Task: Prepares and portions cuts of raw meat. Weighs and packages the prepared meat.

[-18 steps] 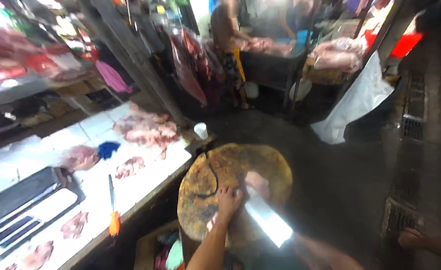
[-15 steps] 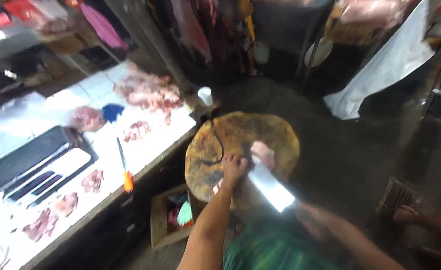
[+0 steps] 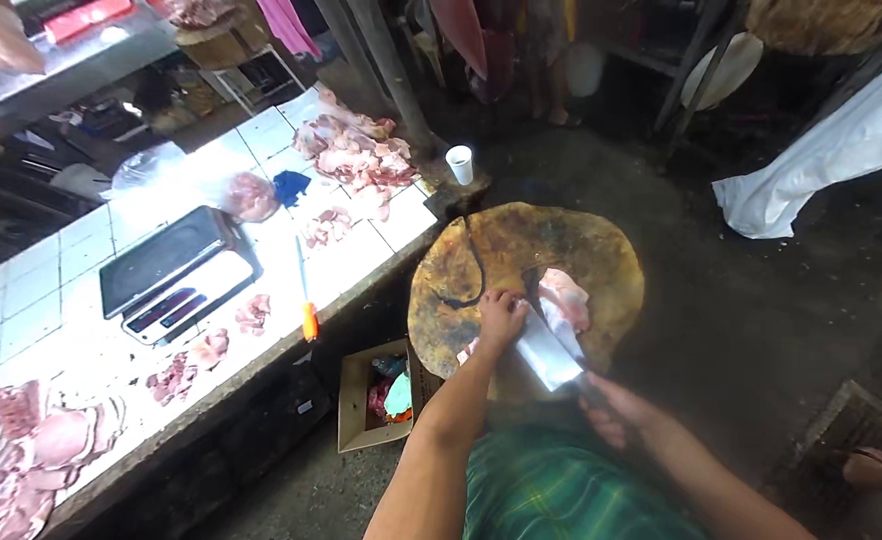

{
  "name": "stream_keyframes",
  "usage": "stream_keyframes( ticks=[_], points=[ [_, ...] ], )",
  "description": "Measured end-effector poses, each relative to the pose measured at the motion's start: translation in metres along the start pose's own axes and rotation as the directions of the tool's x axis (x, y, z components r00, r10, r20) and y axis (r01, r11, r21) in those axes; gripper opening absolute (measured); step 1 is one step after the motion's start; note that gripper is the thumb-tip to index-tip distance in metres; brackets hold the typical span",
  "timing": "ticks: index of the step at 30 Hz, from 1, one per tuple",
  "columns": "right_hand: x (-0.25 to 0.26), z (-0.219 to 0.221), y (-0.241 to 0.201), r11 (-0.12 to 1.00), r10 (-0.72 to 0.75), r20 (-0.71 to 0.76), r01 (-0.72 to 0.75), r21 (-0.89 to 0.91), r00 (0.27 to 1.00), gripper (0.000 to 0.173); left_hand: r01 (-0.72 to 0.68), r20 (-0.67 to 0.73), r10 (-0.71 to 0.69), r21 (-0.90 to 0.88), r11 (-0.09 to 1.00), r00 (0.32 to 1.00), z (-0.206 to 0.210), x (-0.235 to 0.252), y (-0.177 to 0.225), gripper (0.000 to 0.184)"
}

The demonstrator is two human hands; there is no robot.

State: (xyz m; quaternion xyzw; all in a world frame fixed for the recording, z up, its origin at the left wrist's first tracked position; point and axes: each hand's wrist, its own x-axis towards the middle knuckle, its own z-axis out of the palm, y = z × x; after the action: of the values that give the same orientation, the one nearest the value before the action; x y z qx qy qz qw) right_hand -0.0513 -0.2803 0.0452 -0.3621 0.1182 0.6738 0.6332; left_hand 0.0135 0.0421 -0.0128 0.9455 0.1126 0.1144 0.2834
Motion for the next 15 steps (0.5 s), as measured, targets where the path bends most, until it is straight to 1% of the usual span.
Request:
stream_keyframes(
  ticks=[2,5,7,8,9,10,11,12,13,14,15],
  points=[
    [0.012,0.016,-0.006,0.999,-0.029,-0.040,0.027,-0.044,0.999,0.067,0.056,0.000,-0.056,-0.022,0.998,0.998,-0.003,0.003,0.003,0.042],
    [0.015,0.063,-0.018,0.981,-0.074,-0.225,0.031,-0.190,0.972,0.066,0.163,-0.009,-0.165,-0.135,0.977,0.986,-0.016,0.015,0.001,0.045],
    [0.014,0.098,-0.028,0.951,-0.119,-0.358,0.002,-0.310,0.926,0.065,0.223,0.005,-0.235,-0.333,0.916,0.972,-0.027,0.027,-0.007,0.042],
    [0.015,0.117,-0.034,0.929,-0.147,-0.406,-0.016,-0.371,0.902,0.064,0.257,0.032,-0.274,-0.463,0.848,0.961,-0.035,0.034,-0.012,0.040],
    [0.017,0.136,-0.040,0.901,-0.177,-0.437,-0.033,-0.432,0.882,0.062,0.297,0.079,-0.312,-0.594,0.748,0.947,-0.044,0.039,-0.019,0.039],
    [0.020,0.154,-0.046,0.871,-0.204,-0.463,-0.056,-0.487,0.862,0.060,0.324,0.125,-0.344,-0.718,0.616,0.931,-0.053,0.044,-0.027,0.037],
    [0.025,0.173,-0.052,0.847,-0.228,-0.490,-0.077,-0.526,0.841,0.059,0.332,0.174,-0.361,-0.835,0.439,0.916,-0.063,0.051,-0.034,0.036],
    [0.030,0.191,-0.058,0.830,-0.252,-0.516,-0.092,-0.550,0.819,0.058,0.329,0.243,-0.349,-0.919,0.215,0.905,-0.075,0.060,-0.043,0.038],
    [0.036,0.209,-0.064,0.818,-0.273,-0.539,-0.104,-0.566,0.797,0.057,0.302,0.293,-0.293,-0.953,-0.017,0.910,-0.090,0.066,-0.053,0.040],
    [0.043,0.226,-0.068,0.812,-0.290,-0.550,-0.103,-0.574,0.783,0.056,0.252,0.308,-0.246,-0.939,-0.233,0.919,-0.106,0.070,-0.064,0.042],
    [0.048,0.241,-0.071,0.813,-0.306,-0.553,-0.090,-0.575,0.775,0.054,0.210,0.307,-0.203,-0.896,-0.392,0.930,-0.119,0.073,-0.078,0.043]
  ],
)
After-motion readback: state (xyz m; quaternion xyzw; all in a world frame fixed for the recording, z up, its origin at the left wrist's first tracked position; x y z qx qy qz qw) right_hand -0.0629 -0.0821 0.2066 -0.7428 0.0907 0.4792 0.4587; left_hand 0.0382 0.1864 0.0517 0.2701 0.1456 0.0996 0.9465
